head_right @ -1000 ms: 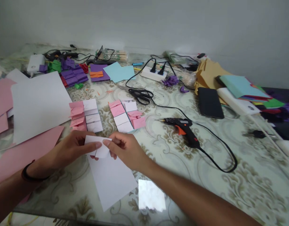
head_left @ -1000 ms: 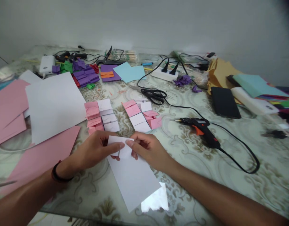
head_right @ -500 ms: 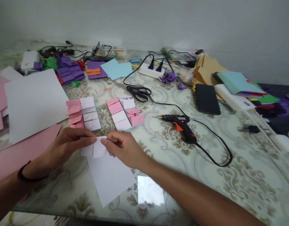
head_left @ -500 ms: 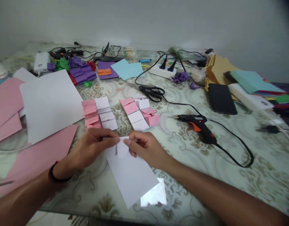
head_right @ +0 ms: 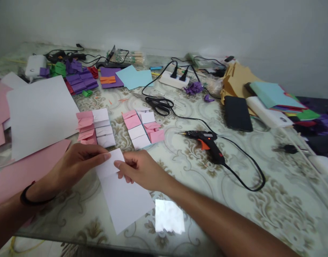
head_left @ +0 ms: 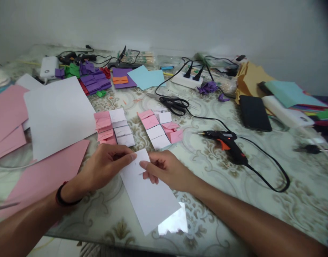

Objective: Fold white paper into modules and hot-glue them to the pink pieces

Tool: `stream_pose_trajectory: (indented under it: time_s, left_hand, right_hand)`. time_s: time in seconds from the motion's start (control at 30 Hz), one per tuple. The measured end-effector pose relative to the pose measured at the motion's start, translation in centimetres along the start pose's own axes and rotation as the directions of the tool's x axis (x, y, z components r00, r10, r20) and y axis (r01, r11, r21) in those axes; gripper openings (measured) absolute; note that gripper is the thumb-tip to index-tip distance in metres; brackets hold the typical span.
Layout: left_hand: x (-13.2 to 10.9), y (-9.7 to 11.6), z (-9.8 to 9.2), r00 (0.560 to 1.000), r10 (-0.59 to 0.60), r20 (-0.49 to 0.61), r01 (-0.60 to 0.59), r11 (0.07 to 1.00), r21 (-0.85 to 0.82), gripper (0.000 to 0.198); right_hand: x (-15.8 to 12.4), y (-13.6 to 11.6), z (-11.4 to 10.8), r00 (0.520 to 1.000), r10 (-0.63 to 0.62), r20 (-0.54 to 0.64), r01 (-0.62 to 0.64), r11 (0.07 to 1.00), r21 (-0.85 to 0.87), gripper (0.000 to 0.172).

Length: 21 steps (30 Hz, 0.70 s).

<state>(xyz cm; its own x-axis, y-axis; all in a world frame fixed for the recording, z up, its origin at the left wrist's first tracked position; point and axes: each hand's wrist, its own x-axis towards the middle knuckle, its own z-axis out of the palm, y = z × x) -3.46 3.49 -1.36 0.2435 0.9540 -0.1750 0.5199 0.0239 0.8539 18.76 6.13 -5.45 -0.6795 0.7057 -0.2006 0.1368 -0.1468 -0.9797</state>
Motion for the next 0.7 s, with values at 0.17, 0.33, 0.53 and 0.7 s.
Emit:
stream_pose_trajectory:
  time_s: [0.17, 0.33, 0.53, 0.7]
  left_hand:
    - [0.21, 0.03, 0.05, 1.0, -0.014, 0.011, 0.015, 1.0, -0.025, 0.038]
    - [0.48, -0.5, 0.0, 0.985, -0.043, 0.169, 0.053, 0.997, -0.055, 0.039]
    - [0.49, -0.78, -0.12, 0.994, -0.042, 0.097, 0.045, 0.999, -0.021, 0.046]
    - [0.48, -0.86, 0.02, 0.995, -0.074, 0.072, 0.076, 0.997, -0.03, 0.044]
  right_hand:
    - [0.02, 0.22, -0.25, 1.0, -0.002, 0.006, 0.002, 1.0, 0.003, 0.047]
    - [-0.06, 0.44, -0.1, 1.0, 0.009, -0.022, -0.009, 1.0, 0.002, 0.043]
    - [0.35, 0.6, 0.39, 0.992, -0.014, -0.122, 0.043, 0.968, 0.245, 0.035]
    - [0.48, 0.64, 0.52, 0.986, 0.016, -0.163, 0.035, 0.95, 0.309, 0.039]
